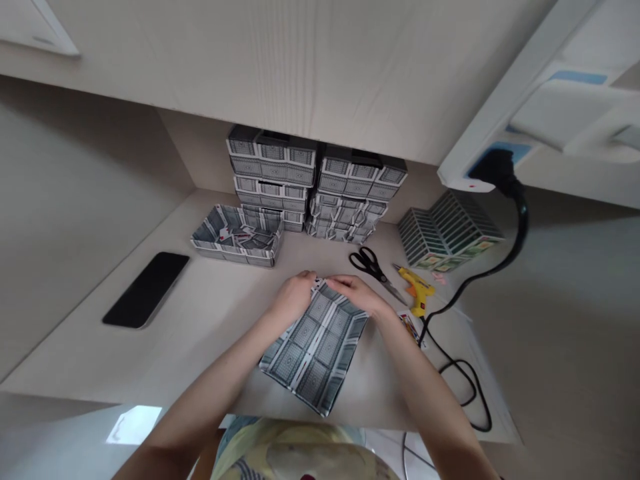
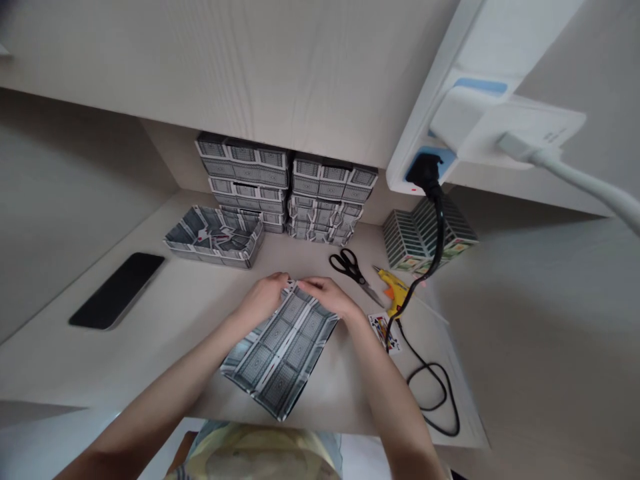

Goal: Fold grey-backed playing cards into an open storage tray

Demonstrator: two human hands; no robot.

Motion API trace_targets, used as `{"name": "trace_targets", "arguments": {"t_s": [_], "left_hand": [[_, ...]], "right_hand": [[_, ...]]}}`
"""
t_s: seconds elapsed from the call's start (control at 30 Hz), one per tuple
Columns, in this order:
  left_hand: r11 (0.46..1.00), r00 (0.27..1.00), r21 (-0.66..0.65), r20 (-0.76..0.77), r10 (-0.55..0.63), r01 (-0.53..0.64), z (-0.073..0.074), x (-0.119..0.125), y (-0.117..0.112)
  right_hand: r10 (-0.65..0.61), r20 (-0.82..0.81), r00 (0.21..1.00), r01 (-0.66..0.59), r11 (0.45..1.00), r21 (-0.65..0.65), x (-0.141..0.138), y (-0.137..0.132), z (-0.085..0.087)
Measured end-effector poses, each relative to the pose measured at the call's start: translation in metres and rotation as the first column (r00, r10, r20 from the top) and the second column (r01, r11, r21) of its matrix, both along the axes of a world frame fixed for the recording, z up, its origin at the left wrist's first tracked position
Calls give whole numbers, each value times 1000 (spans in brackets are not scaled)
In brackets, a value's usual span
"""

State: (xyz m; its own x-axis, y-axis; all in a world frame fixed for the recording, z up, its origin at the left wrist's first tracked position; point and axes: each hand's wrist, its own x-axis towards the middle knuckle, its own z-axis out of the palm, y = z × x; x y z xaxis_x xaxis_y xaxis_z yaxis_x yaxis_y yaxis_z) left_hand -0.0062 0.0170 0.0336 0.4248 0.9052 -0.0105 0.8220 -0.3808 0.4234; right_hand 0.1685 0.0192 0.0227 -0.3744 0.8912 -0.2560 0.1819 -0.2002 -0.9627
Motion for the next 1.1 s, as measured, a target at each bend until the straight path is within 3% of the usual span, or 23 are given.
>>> {"name": "trace_targets", "arguments": {"t_s": [0.2,0.43,0.73,0.93,1.1], "left_hand": [[998,996,42,-77,-49,52,-7,2,0],[996,992,1,-90,-89,90,-7,3,2],[990,981,-7,-137,-140,140,-1,0,-3],[990,967,16,-217,-132,138,-7,3,-5],[989,975,10,-166,-145,149,-6,2,-2]], "right_hand": [[-14,37,999,14,1000,8,1,0,-1],[-59,62,996,60,998,-6,3,-2,-9],[-33,55,998,31,999,31,1,-3,-11],[-17,74,997,11,997,71,2,-3,-11],[9,71,997,-15,997,78,2,-5,-11]]}}
